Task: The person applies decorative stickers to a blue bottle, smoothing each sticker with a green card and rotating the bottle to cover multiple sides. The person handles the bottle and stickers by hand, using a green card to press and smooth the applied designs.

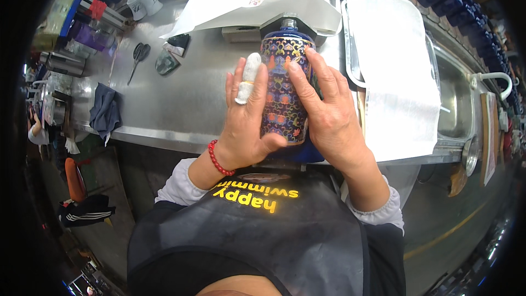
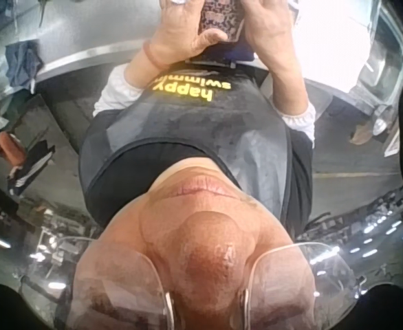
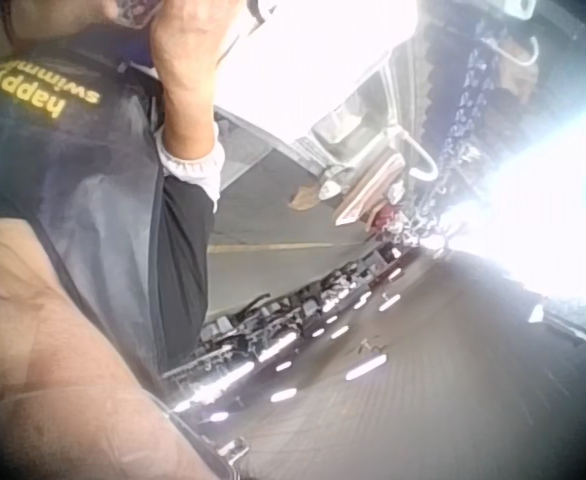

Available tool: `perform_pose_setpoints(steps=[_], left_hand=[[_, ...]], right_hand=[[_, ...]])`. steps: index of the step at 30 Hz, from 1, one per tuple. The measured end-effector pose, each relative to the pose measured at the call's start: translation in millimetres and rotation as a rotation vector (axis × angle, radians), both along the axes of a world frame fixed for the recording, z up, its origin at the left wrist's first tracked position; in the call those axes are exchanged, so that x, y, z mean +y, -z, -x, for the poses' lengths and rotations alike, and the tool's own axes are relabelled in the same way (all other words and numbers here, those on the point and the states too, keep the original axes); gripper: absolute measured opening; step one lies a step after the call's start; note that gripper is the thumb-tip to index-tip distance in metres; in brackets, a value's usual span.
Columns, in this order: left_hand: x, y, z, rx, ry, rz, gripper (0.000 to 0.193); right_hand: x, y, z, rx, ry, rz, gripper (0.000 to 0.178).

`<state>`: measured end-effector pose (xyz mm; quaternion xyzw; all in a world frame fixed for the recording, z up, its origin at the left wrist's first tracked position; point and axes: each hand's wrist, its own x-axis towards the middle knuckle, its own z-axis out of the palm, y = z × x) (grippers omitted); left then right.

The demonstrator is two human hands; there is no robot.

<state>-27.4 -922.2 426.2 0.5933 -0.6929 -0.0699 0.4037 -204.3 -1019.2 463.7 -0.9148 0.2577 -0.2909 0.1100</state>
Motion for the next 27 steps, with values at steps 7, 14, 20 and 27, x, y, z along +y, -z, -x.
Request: perform_pose_setpoints(steps=[7, 14, 20, 27], left_hand=[[9.4, -2.1, 13.4, -0.089, 0.077, -0.017, 0.114], [18.9, 6.2, 8.9, -0.091, -0.006, -0.001, 0.104], [20.6, 5.0, 6.0, -0.109, -0.012, 0.014, 0.099], [20.3, 6.0, 5.7, -0.110, -0.010, 0.039, 0.097]], right_hand=[[0.9, 0.1, 1.3, 0.006, 0.004, -0.005, 0.068], [-1.3, 8.4, 2.3, -0.072, -0.006, -0.011, 0.071], [4.4, 2.3, 14.1, -0.008, -0.061, 0.067, 0.061], [9.0, -3.0, 11.5, 0.084, -0.026, 0.090, 0.055]])
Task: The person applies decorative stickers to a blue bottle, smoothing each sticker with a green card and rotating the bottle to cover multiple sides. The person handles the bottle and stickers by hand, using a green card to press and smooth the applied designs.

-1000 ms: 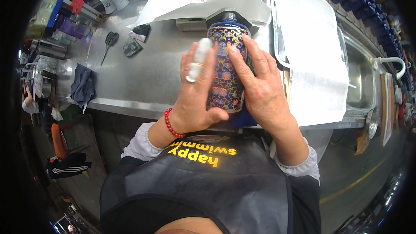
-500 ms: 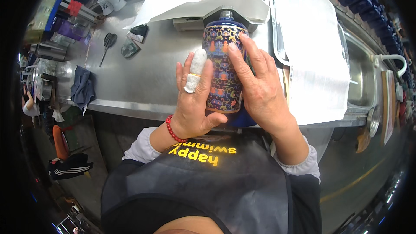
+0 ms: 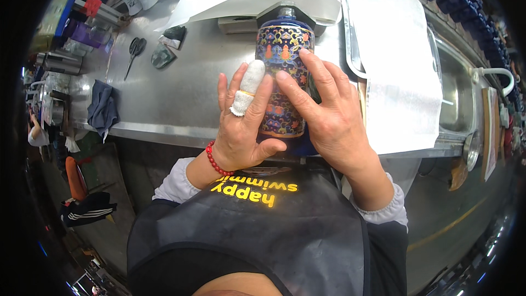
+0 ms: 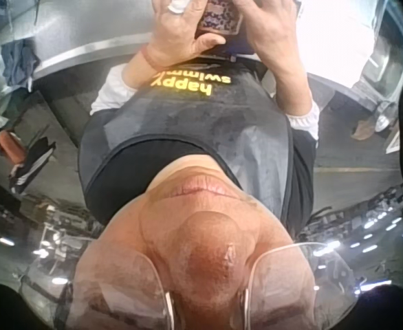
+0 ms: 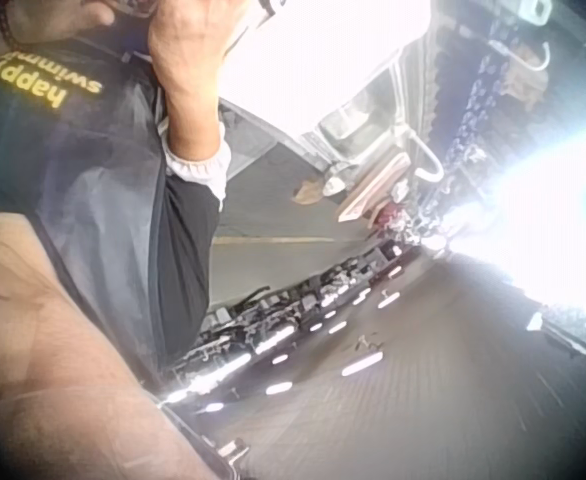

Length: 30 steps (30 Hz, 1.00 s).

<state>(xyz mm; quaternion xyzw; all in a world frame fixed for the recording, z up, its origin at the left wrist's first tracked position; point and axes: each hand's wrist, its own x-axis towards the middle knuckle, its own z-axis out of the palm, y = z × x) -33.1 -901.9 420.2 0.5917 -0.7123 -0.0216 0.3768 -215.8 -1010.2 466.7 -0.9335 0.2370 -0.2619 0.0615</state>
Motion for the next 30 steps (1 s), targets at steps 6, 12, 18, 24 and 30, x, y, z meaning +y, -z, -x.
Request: perform_pose_setpoints(steps=[6, 12, 18, 24, 30], left_hand=[[0.0, -0.4, -0.3, 0.001, -0.003, 0.002, 0.098], [-0.1, 0.0, -0.7, 0.007, 0.009, 0.005, 0.097], [-0.7, 3.3, -0.3, 0.040, 0.007, 0.021, 0.100], [-2.7, 9.0, -2.4, 0.064, 0.007, 0.067, 0.105], [-2.6, 1.4, -7.1, -0.020, 0.018, 0.070, 0.104]], right_hand=[[2.8, -3.2, -2.9, 0.020, 0.020, 0.008, 0.055], [4.2, -5.5, -4.8, 0.017, 0.041, -0.006, 0.055], [2.6, -2.8, -3.8, -0.007, 0.042, -0.033, 0.060], [1.7, 3.1, 6.5, -0.062, 0.031, -0.078, 0.063], [4.4, 2.0, 12.4, -0.034, -0.034, -0.042, 0.053]])
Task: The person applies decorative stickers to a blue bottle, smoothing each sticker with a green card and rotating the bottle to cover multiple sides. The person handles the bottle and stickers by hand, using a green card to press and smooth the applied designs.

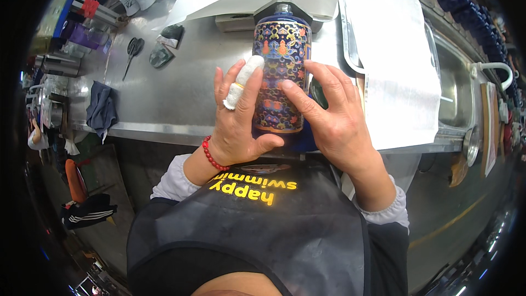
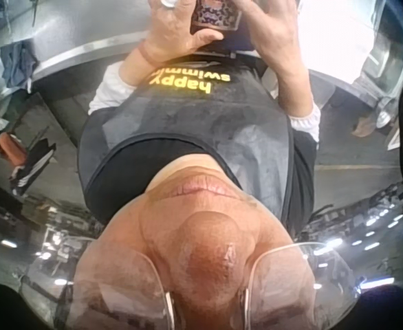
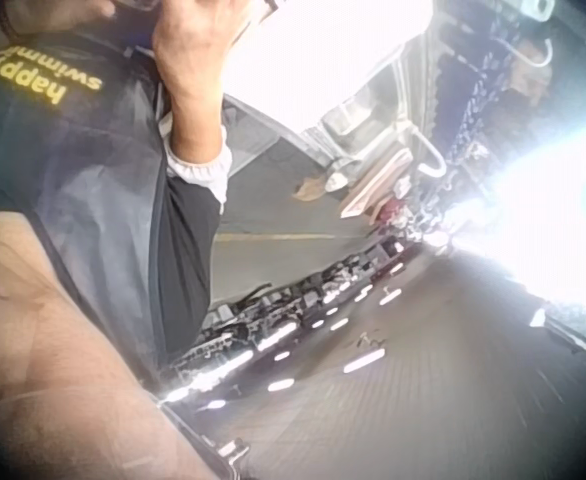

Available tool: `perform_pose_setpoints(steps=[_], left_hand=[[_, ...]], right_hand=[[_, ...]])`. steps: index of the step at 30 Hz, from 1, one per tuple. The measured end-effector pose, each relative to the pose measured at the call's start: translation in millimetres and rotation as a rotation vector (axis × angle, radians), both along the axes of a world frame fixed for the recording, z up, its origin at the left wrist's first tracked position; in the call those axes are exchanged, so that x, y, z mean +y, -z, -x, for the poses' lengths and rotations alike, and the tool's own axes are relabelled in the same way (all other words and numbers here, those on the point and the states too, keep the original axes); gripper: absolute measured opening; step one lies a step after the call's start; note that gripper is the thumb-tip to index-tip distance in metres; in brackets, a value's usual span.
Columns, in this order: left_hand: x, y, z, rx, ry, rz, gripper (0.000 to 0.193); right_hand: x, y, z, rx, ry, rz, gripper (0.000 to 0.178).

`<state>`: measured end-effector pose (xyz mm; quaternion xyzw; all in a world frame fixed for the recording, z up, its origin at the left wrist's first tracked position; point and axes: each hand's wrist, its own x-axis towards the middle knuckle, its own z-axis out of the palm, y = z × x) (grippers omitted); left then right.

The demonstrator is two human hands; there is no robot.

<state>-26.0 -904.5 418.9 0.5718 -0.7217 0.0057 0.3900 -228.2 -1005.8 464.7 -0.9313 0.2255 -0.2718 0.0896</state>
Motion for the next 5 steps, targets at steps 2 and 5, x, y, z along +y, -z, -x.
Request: perform_pose_setpoints(steps=[2, 5], left_hand=[[-2.9, -3.1, -2.3, -0.034, -0.005, 0.013, 0.100], [-5.8, -8.3, -6.7, -0.103, -0.014, -0.009, 0.092]], right_hand=[[-0.1, -1.0, 1.0, -0.001, -0.001, -0.001, 0.052], [0.2, -0.4, -2.5, 0.011, 0.015, -0.017, 0.052]])
